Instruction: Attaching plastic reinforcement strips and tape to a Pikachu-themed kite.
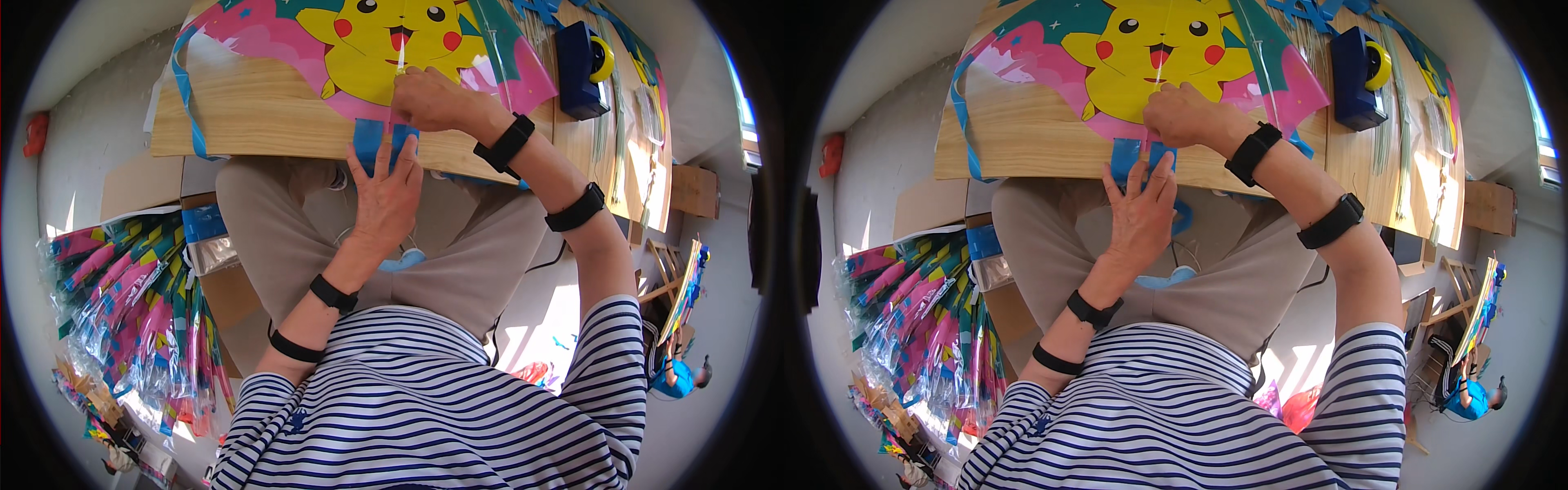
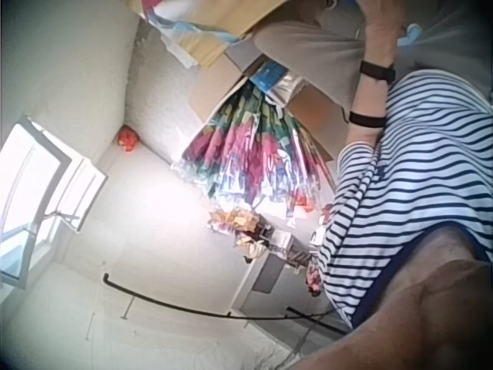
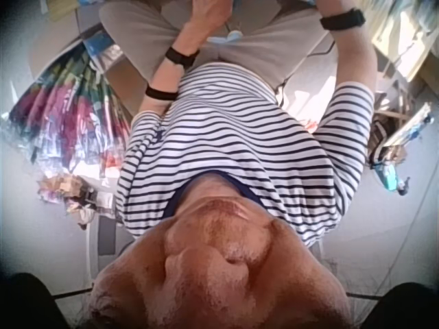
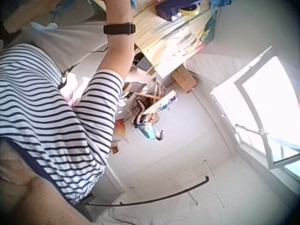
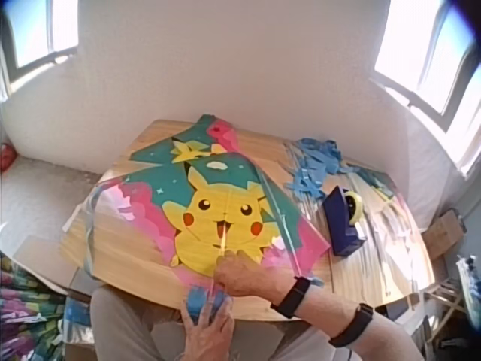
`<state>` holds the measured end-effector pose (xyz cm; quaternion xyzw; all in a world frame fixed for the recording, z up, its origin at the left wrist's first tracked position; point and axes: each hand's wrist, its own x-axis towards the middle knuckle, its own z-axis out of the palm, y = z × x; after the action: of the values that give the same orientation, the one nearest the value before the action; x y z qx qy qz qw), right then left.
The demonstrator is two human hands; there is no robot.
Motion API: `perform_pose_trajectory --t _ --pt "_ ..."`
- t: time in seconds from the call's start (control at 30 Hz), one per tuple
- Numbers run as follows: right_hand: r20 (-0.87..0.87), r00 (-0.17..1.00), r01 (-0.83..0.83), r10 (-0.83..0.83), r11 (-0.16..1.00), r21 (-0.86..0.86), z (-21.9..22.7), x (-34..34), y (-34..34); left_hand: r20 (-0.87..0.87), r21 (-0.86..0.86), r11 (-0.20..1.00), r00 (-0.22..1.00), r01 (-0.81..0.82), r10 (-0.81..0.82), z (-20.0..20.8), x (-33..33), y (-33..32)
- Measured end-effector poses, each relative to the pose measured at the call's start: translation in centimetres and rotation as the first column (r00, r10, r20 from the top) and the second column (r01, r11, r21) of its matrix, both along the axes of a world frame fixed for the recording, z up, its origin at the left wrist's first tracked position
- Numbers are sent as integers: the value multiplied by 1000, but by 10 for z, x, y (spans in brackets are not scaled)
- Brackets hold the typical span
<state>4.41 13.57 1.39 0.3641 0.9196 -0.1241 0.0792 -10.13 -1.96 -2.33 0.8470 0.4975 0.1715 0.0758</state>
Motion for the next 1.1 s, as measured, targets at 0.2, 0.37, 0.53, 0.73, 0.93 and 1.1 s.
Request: perform_pose_trajectory --t 0.2,0.37,0.53,0.73,0.93,1.1 --pt "8 1000 -2 2 1000 6 -2 -1 1 -7 -18 1000 1000 4 -4 1 -1 0" --pt "42 999 23 -25 998 53 -4 -2 2 27 -22 1000 1000 12 -12 4 -1 3" --pt "133 987 85 -92 995 58 5 -6 5 26 -17 1000 999 21 -21 5 -1 4" --pt "131 973 192 -191 981 2 14 -7 5 30 -14 1000 999 25 -24 7 -1 3" --pt "-110 920 388 -375 912 135 16 10 9 47 7 1000 999 25 -25 9 1 3" --pt "-259 837 478 -481 875 -79 24 9 -14 35 7 1000 999 10 -10 8 1 3"
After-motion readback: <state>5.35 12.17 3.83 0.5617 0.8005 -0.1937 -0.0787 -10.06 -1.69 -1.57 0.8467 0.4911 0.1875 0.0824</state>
